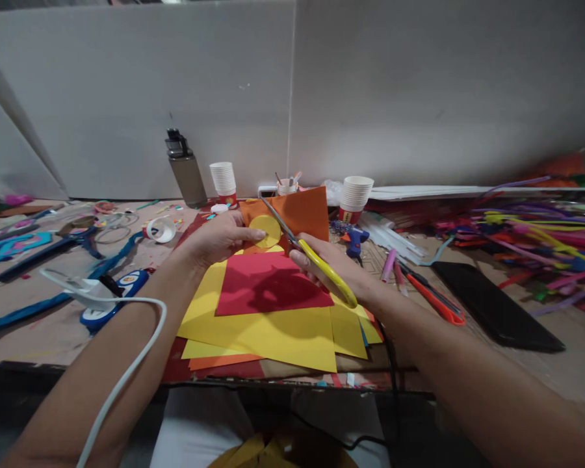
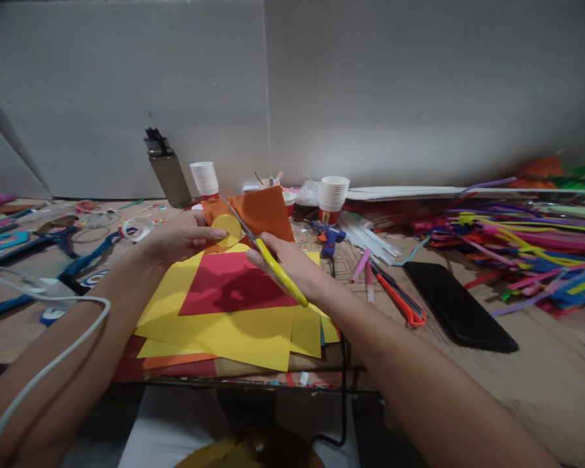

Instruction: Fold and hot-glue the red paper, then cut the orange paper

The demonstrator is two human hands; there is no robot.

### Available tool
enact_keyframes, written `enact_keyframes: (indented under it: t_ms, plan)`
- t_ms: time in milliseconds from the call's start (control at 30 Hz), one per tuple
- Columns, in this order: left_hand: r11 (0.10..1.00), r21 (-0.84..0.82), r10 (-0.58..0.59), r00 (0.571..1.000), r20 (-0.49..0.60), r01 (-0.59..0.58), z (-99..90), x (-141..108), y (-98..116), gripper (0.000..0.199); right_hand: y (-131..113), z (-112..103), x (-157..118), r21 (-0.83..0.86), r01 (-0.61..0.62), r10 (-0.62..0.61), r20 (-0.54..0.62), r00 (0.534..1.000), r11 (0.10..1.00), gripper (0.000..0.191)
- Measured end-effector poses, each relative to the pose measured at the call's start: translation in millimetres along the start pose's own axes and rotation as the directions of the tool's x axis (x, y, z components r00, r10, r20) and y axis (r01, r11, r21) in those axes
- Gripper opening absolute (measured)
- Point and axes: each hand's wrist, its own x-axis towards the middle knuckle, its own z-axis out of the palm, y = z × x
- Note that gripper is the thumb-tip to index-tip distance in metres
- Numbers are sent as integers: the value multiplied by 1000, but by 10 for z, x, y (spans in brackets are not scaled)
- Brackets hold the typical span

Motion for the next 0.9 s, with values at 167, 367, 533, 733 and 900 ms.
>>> enact_keyframes:
  t_ms: [167, 367, 533, 733, 900]
  plan:
    - [998, 60, -26, 999, -39, 28, -23, 5, 27, 19, -8, -7, -1, 10, 0, 0, 13, 1000, 1000, 44]
    - [994, 111, -8, 998, -57, 15, -103, 11, -2, 21, -16, -2, -2, 3, -5, 5, 15, 1000, 1000, 45]
    - [989, 141, -27, 999, -43, 33, -157, 10, -17, 22, 2, -10, 2, 6, -13, 13, 41, 999, 1000, 42]
    - [984, 170, -45, 998, -36, 50, -177, 18, -19, 24, 38, -8, 17, 13, 3, -4, 64, 998, 1000, 40]
    - [983, 181, -40, 999, -19, 43, -177, 26, -32, 24, 29, -4, 16, 24, -24, 23, 69, 997, 999, 42]
